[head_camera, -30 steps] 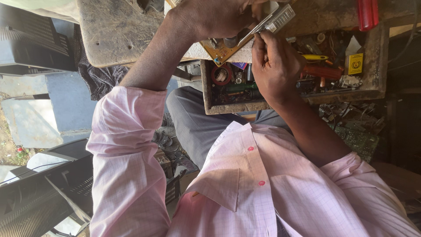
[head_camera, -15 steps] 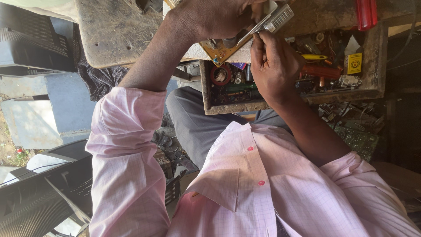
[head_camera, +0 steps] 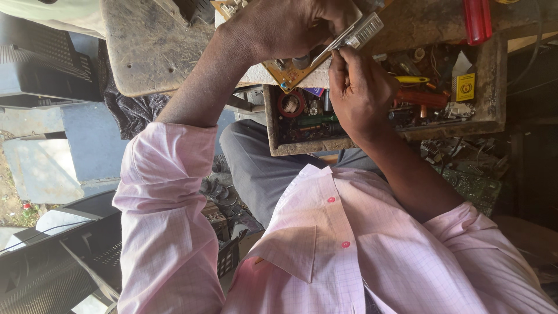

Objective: The person sits at a cluttered workbench repairing a circuit board. They unscrew components with a screwdriver, reposition the board, work on its underside, and use a soldering iron with a desoldering pump to work on solder joints on the board.

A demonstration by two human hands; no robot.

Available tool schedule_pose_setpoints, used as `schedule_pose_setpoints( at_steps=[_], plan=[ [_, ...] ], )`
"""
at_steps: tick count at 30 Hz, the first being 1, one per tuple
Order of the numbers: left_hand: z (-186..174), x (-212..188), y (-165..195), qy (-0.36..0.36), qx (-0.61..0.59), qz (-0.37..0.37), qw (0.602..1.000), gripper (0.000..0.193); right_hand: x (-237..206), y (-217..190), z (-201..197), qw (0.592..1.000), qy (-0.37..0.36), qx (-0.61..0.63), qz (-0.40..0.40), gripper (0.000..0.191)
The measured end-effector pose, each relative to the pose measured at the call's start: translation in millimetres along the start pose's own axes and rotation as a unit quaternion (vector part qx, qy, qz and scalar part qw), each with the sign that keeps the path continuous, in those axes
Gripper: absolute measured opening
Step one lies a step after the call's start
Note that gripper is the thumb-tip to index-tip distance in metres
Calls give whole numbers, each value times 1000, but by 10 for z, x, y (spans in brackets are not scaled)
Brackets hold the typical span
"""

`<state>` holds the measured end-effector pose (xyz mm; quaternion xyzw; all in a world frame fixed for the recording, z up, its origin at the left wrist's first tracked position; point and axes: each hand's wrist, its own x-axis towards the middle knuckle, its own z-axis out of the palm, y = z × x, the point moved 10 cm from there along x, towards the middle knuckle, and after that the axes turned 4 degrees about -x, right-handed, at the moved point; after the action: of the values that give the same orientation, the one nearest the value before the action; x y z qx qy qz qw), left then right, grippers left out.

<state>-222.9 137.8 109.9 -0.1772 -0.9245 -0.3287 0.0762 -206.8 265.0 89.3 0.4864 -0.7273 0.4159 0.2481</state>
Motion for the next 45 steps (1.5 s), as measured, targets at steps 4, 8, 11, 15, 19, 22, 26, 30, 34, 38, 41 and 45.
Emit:
schedule_pose_setpoints(
  at_steps=[4,8,11,15,19,22,26,30,34,38,41,45],
  plan=[
    [93,49,-63,-62,-72,-44,994,4,10,-13,-17,1000,3,-4,-3,15],
    [80,62,-19,-47,-54,3,997,4,14,-2,-9,1000,-4,-7,3,16],
    [73,47,3,-31,-21,37,999,6,20,-13,-16,1000,-2,-10,-1,15],
    [47,27,45,-16,31,69,997,7,23,5,-7,1000,-6,-5,8,15],
    [41,30,21,-19,23,35,999,7,19,2,-5,1000,-1,-18,-3,15],
    [-36,41,126,4,9,79,997,6,16,12,14,1000,-1,-10,-7,16],
    [168,11,-297,-97,-7,-145,985,9,13,35,39,1000,-3,-13,-1,15],
    [14,54,120,-11,65,60,996,12,23,39,23,1000,3,-13,-3,15],
    [114,28,-183,-58,-5,-101,993,9,25,46,17,1000,1,-10,-2,15],
    [-49,48,121,13,37,58,998,5,20,52,18,1000,1,-11,-2,16],
    [-31,59,81,-7,27,50,998,4,17,53,27,1000,2,-16,-2,17],
    [91,76,-116,-54,0,-39,998,9,13,57,20,1000,9,-13,1,16]
  ],
)
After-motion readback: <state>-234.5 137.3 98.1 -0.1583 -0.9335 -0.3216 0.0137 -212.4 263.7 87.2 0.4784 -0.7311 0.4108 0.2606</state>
